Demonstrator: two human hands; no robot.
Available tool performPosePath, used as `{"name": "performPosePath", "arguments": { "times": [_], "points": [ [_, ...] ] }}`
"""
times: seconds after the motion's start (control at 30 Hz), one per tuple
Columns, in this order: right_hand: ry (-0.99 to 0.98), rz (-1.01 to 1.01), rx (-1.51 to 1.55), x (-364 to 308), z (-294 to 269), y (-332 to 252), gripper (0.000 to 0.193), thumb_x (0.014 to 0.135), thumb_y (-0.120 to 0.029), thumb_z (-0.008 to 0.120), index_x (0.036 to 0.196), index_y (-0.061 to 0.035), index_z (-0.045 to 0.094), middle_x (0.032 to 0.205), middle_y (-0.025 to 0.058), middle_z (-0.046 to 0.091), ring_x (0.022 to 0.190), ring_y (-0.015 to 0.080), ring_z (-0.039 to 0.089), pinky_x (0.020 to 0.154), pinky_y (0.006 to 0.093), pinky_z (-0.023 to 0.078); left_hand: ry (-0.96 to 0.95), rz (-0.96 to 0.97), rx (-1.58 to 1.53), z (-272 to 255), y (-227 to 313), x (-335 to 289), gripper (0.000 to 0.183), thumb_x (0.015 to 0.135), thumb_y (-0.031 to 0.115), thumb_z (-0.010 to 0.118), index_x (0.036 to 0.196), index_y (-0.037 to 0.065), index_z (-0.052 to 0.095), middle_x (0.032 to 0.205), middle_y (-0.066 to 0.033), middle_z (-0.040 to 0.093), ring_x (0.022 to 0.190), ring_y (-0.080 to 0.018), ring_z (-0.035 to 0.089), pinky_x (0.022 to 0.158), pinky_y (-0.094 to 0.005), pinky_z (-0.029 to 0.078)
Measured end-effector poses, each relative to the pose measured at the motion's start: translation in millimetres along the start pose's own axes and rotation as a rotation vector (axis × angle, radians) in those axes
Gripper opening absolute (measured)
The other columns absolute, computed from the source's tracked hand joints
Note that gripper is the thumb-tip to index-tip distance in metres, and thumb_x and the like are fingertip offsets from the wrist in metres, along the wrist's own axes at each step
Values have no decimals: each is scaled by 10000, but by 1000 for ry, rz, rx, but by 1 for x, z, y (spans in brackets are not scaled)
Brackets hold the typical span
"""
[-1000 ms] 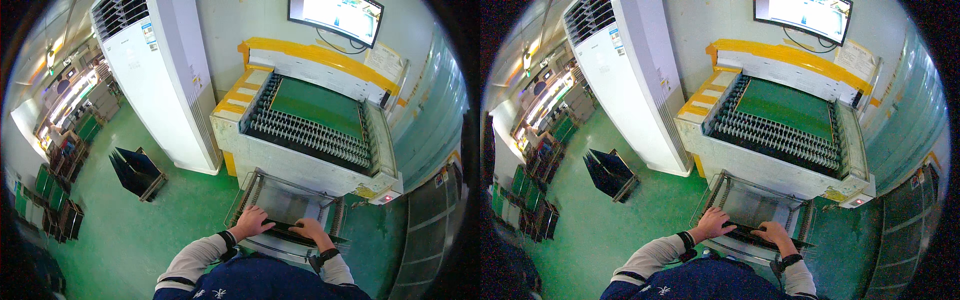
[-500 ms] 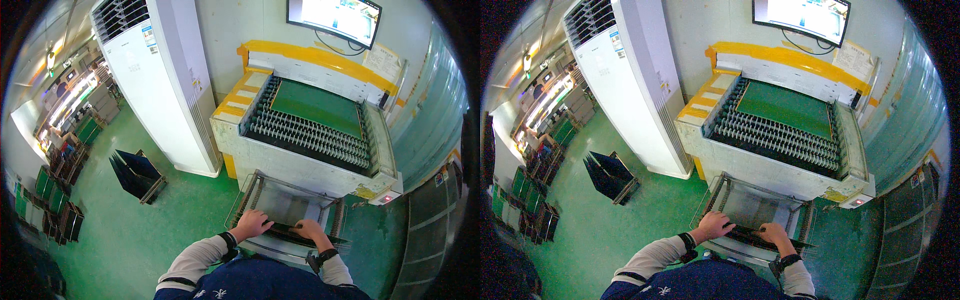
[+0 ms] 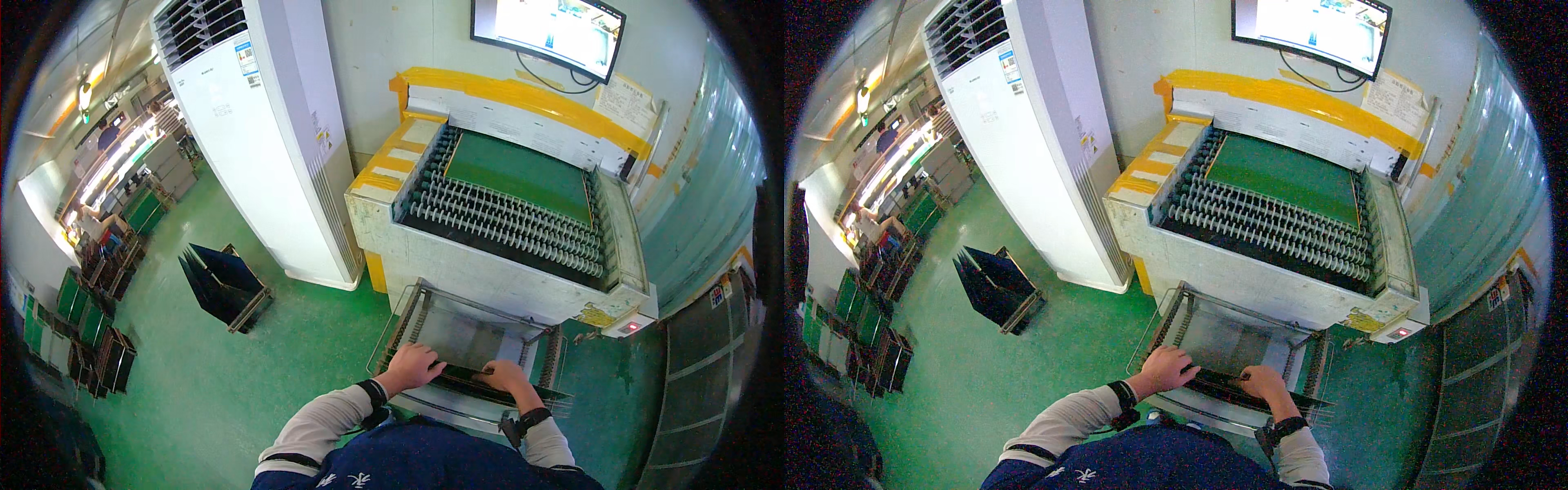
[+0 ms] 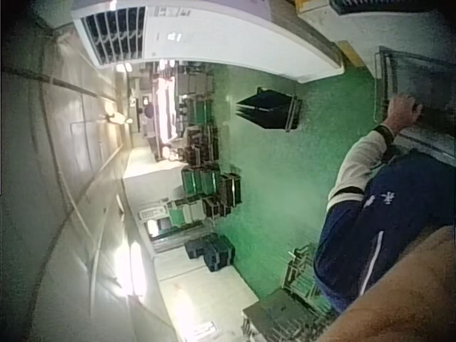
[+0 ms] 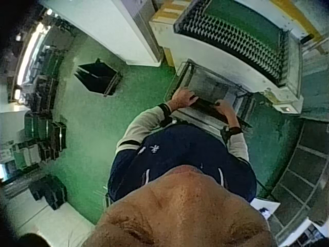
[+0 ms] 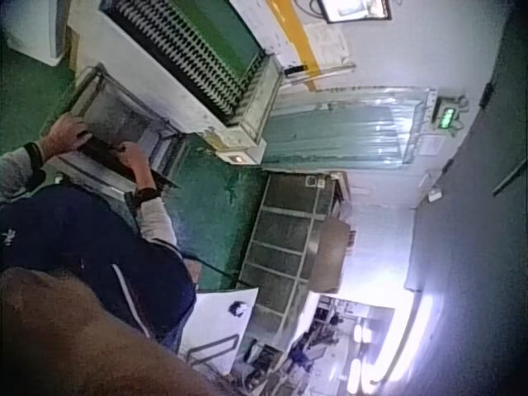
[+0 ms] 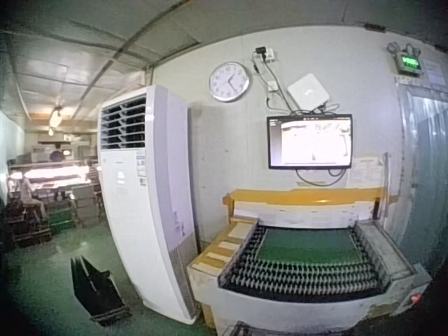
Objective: The recorder takes green industrial plates from a storage rack and places them onto a machine's conveyor belt for processing.
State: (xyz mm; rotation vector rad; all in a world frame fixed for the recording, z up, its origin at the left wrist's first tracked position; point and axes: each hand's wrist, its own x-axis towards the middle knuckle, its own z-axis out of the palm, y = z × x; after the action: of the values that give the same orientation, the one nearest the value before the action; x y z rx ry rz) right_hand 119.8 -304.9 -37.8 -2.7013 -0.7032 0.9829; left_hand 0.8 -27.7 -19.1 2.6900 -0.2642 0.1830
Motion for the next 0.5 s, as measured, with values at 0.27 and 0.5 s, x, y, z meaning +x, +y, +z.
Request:
{"name": "performPosePath", "arguments": {
  "times": [0.27, 0.5],
  "points": [
    [-2, -8, -6, 4, 2, 2, 592, 855, -662, 689, 1154, -155, 759, 1111, 149, 746, 1050, 365, 693, 900, 444, 544, -42, -4, 20, 0, -2, 1, 428, 972, 456, 584, 813, 82, 720, 848, -127, 675, 888, -337, 669, 819, -462, 516],
    [-7, 8, 1, 6, 5, 5, 590, 862, -656, 684, 1154, -149, 760, 1117, 146, 746, 1050, 363, 694, 903, 439, 545, -34, 1, 14, -2, 0, 2, 429, 977, 455, 577, 817, 84, 723, 852, -126, 676, 886, -337, 668, 820, -460, 519]
  ]
}}
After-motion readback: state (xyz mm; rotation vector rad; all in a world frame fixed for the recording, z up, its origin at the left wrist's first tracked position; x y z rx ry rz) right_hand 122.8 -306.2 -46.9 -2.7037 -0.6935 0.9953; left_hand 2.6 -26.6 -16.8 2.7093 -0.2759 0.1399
